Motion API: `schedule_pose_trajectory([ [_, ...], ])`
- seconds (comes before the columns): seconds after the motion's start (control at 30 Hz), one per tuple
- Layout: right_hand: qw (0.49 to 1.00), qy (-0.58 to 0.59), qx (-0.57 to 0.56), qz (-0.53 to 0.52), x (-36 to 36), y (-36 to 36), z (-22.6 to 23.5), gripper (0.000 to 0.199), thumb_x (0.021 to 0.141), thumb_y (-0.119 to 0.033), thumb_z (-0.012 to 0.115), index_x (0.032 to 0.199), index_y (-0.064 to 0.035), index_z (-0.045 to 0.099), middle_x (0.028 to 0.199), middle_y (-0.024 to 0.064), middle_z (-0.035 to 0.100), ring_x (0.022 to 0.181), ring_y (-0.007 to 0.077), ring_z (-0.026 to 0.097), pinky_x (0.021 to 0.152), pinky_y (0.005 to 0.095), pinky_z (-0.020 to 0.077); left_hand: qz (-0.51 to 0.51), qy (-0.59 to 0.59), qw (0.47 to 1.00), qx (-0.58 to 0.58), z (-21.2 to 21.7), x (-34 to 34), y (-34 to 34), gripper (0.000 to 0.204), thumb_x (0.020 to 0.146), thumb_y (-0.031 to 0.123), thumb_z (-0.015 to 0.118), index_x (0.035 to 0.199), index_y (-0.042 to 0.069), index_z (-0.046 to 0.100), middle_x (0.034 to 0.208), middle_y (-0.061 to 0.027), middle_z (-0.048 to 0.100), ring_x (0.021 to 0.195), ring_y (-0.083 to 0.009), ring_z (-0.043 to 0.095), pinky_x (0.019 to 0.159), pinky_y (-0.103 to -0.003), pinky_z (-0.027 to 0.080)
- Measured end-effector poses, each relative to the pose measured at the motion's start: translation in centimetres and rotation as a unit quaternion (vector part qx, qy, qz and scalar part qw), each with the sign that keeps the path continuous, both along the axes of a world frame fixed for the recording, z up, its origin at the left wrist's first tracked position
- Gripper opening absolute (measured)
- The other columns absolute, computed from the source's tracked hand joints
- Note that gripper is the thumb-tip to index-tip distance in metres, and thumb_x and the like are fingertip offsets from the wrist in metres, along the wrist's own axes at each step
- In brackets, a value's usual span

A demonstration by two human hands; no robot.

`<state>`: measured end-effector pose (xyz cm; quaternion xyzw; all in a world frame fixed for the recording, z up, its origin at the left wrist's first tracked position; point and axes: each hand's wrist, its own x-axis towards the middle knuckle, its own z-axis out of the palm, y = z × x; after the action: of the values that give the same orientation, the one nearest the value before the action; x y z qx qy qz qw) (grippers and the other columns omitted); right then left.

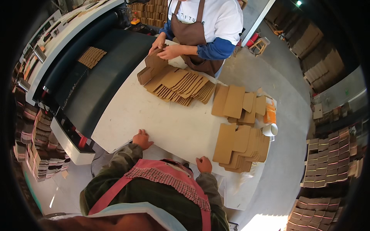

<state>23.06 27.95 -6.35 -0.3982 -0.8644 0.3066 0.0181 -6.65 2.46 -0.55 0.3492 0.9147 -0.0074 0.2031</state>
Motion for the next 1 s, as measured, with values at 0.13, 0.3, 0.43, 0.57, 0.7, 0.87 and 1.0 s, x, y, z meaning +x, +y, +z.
schedule_pose_trajectory([
  [0.13, 1.0, 0.005, 0.003, 0.01, 0.0, 0.0, 0.0, 0.034, 0.083, -0.038, 0.063, 0.077, -0.0048, 0.058, 0.076, 0.0128, 0.057, 0.074, 0.0315, 0.056, 0.066, 0.0424, 0.0437, -0.001, 0.015, 1.0, 0.003, -0.3, 0.0, -0.1, 0.067, 0.079, 0.052, 0.062, 0.116, -0.004, 0.058, 0.134, -0.0225, 0.041, 0.129, -0.0386, 0.038, 0.083, -0.046, 0.051],
  [0.3, 1.0, 0.015, 0.01, 0.01, -0.1, -0.1, 0.3, 0.036, 0.082, -0.038, 0.063, 0.075, -0.0029, 0.056, 0.075, 0.0142, 0.056, 0.074, 0.0315, 0.055, 0.066, 0.0415, 0.043, -0.007, 0.085, 0.995, 0.051, -1.6, 0.4, -0.6, 0.063, 0.076, 0.049, 0.065, 0.107, -0.006, 0.062, 0.125, -0.0199, 0.046, 0.122, -0.036, 0.04, 0.079, -0.043, 0.052],
  [0.43, 1.0, 0.02, 0.002, 0.01, 0.0, -0.1, 0.2, 0.036, 0.082, -0.038, 0.063, 0.075, -0.003, 0.055, 0.075, 0.0144, 0.056, 0.073, 0.0315, 0.055, 0.065, 0.0418, 0.0428, -0.004, 0.084, 0.996, 0.039, -1.8, 0.4, -0.5, 0.064, 0.076, 0.049, 0.065, 0.108, -0.006, 0.061, 0.126, -0.0206, 0.046, 0.123, -0.037, 0.04, 0.078, -0.043, 0.053],
  [0.57, 1.0, 0.019, 0.004, 0.013, 0.0, -0.1, 0.1, 0.036, 0.082, -0.037, 0.063, 0.074, -0.003, 0.055, 0.075, 0.0144, 0.055, 0.073, 0.0316, 0.055, 0.065, 0.042, 0.0427, 0.0, 0.071, 0.997, 0.04, -1.6, 0.4, -0.7, 0.064, 0.076, 0.049, 0.065, 0.108, -0.006, 0.062, 0.125, -0.0204, 0.047, 0.124, -0.0374, 0.04, 0.078, -0.044, 0.053],
  [0.7, 0.999, 0.026, 0.012, 0.017, 0.1, -0.3, 0.0, 0.036, 0.082, -0.037, 0.063, 0.075, -0.0032, 0.055, 0.075, 0.0139, 0.055, 0.073, 0.0314, 0.055, 0.065, 0.0417, 0.0427, 0.005, 0.011, 1.0, 0.0, -0.5, 0.3, -0.6, 0.07, 0.08, 0.052, 0.061, 0.121, -0.004, 0.055, 0.139, -0.0247, 0.037, 0.13, -0.0402, 0.035, 0.088, -0.047, 0.049],
  [0.87, 1.0, 0.014, 0.013, 0.009, 0.2, -0.6, 0.5, 0.035, 0.082, -0.037, 0.064, 0.075, -0.0033, 0.055, 0.075, 0.0141, 0.056, 0.072, 0.0312, 0.055, 0.064, 0.0424, 0.0431, 0.013, 0.032, 0.999, 0.036, -1.7, 0.4, -0.8, 0.065, 0.078, 0.049, 0.063, 0.115, -0.005, 0.059, 0.134, -0.0215, 0.043, 0.13, -0.0383, 0.035, 0.087, -0.045, 0.049],
  [1.0, 0.999, 0.042, 0.018, 0.018, 0.4, 0.2, -1.0, 0.034, 0.081, -0.035, 0.063, 0.071, -0.003, 0.056, 0.072, 0.0167, 0.057, 0.072, 0.0355, 0.056, 0.064, 0.046, 0.0436, 0.002, -0.015, 1.0, 0.019, 0.0, -0.1, 0.3, 0.067, 0.081, 0.049, 0.061, 0.121, -0.004, 0.055, 0.142, -0.0239, 0.036, 0.135, -0.0381, 0.03, 0.095, -0.046, 0.045],
])
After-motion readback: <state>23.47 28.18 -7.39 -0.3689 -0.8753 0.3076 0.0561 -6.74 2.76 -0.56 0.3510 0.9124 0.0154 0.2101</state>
